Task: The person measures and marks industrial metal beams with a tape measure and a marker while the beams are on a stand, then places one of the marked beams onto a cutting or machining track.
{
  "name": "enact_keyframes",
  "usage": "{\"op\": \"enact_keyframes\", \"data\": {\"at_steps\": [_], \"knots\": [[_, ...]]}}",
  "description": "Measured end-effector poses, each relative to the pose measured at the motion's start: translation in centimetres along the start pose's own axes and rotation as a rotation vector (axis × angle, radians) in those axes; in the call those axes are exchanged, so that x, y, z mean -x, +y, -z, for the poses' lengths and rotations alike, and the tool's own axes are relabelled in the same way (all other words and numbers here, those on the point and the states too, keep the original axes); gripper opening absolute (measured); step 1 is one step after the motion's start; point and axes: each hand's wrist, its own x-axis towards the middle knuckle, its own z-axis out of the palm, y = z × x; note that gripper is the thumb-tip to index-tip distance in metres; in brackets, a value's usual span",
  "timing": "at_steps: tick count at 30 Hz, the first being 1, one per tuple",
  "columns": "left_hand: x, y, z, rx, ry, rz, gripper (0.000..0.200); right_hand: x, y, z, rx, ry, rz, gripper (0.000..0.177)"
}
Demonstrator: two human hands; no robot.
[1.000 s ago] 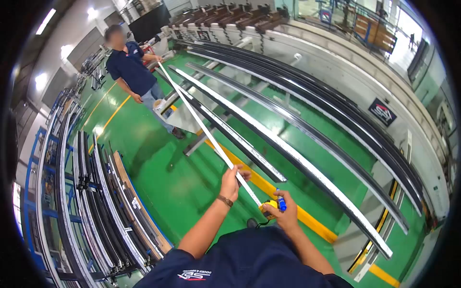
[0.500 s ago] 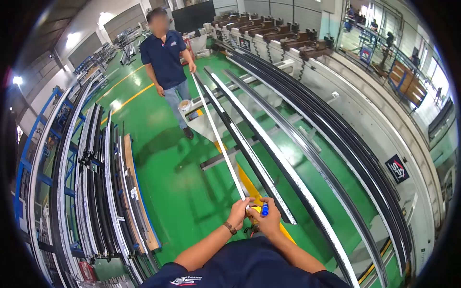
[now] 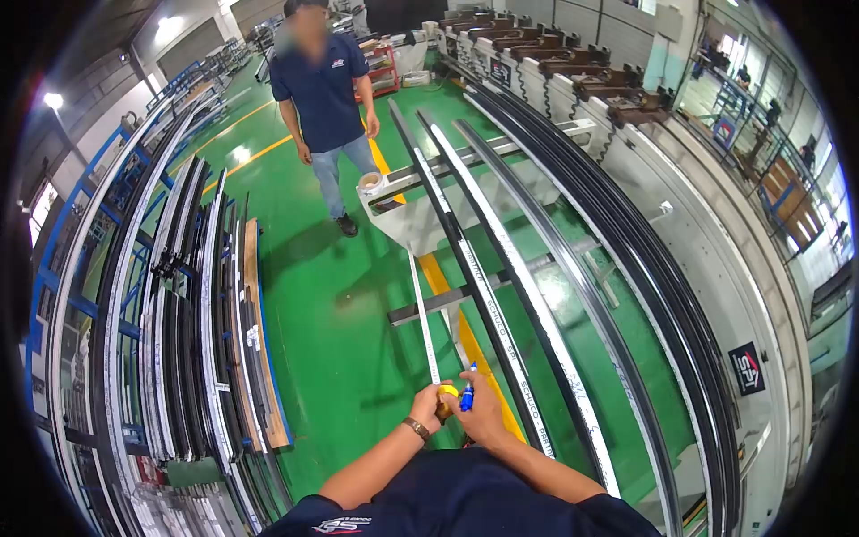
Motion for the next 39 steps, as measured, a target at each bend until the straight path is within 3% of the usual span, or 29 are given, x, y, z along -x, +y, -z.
{"op": "enact_keyframes", "data": {"at_steps": [5, 8, 13, 17, 18, 23, 32, 35, 36, 39], "knots": [[-1.6, 3.6, 7.2, 0.014, -0.029, 0.082, 0.027, -3.4, -1.8, -3.6, 0.011, 0.031, 0.014, 0.047], [0.9, 7.3, 11.3, -0.074, -0.043, 0.086, 0.031, -5.8, -3.7, -6.5, -0.010, 0.073, -0.089, 0.047], [2.2, 13.7, 22.1, -0.023, -0.162, 0.175, 0.029, -9.7, -6.4, -14.0, -0.055, 0.217, -0.129, 0.044], [4.3, 19.2, 26.7, -0.400, -0.122, -0.136, 0.033, -13.2, -10.1, -19.3, -0.105, 0.313, -0.077, 0.037], [5.1, 20.8, 27.4, -0.391, -0.127, -0.139, 0.033, -14.1, -10.9, -20.2, -0.089, 0.400, 0.032, 0.031], [5.2, 26.4, 31.3, -0.390, -0.186, -0.185, 0.040, -17.4, -14.3, -22.3, -0.426, 0.474, -0.064, 0.024], [3.2, 31.8, 32.3, -0.445, -0.144, -0.448, 0.041, -21.9, -17.2, -26.5, -0.499, 0.430, -0.106, 0.029], [4.1, 33.3, 32.1, -0.380, -0.156, -0.468, 0.046, -23.5, -18.9, -28.4, -0.584, 0.286, -0.146, 0.035], [3.9, 33.8, 32.4, -0.381, -0.159, -0.489, 0.046, -24.1, -19.3, -29.1, -0.627, 0.220, -0.165, 0.044], [3.2, 35.0, 33.0, -0.353, -0.157, -0.542, 0.051, -26.9, -20.2, -31.9, -0.878, 0.075, -0.159, 0.047]]}}
